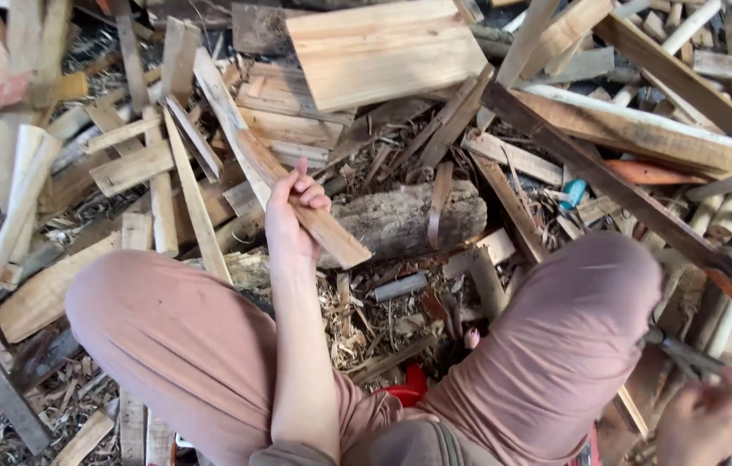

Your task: Shaving and shaping a small piece of wood using a billhook

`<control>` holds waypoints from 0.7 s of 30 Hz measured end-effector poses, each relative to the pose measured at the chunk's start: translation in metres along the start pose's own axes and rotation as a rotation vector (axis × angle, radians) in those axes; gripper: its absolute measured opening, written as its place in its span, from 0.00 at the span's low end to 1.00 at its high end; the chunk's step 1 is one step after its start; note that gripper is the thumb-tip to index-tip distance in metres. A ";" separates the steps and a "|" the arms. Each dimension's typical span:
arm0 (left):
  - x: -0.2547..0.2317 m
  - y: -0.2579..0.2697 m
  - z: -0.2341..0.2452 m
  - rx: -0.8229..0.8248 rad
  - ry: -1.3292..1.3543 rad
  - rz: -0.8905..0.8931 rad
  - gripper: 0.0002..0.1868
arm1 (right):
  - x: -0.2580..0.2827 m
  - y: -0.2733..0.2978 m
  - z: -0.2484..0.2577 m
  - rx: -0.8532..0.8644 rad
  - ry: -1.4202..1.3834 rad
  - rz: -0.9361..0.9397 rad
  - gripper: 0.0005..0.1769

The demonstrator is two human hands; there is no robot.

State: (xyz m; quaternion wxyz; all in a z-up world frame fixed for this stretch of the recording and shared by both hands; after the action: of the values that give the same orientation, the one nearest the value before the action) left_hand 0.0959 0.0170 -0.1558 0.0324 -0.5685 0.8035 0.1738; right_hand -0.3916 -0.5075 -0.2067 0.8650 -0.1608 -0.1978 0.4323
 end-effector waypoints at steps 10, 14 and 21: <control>0.015 0.001 -0.011 0.094 -0.071 0.108 0.16 | 0.307 -0.100 -0.122 0.606 -0.125 -0.360 0.13; 0.015 -0.001 -0.007 0.050 -0.154 0.068 0.16 | 0.264 0.018 -0.294 0.922 1.198 0.801 0.37; 0.052 -0.003 -0.008 -0.074 -0.528 0.189 0.17 | 0.205 0.097 -0.413 1.224 0.040 -0.273 0.21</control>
State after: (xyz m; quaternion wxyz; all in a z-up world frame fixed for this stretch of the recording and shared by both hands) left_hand 0.0816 -0.0335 -0.1620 0.2033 -0.4271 0.8097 0.3472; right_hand -0.1470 -0.3299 -0.5677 0.8513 0.3822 0.0831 0.3497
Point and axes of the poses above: each hand's wrist, its own y-axis away from the middle knuckle, its own z-axis out of the back of the hand, x = y × z, the point moved 3 cm from there along -y, towards the middle knuckle, and after that the axes turned 6 degrees about x, right-handed, at the moved point
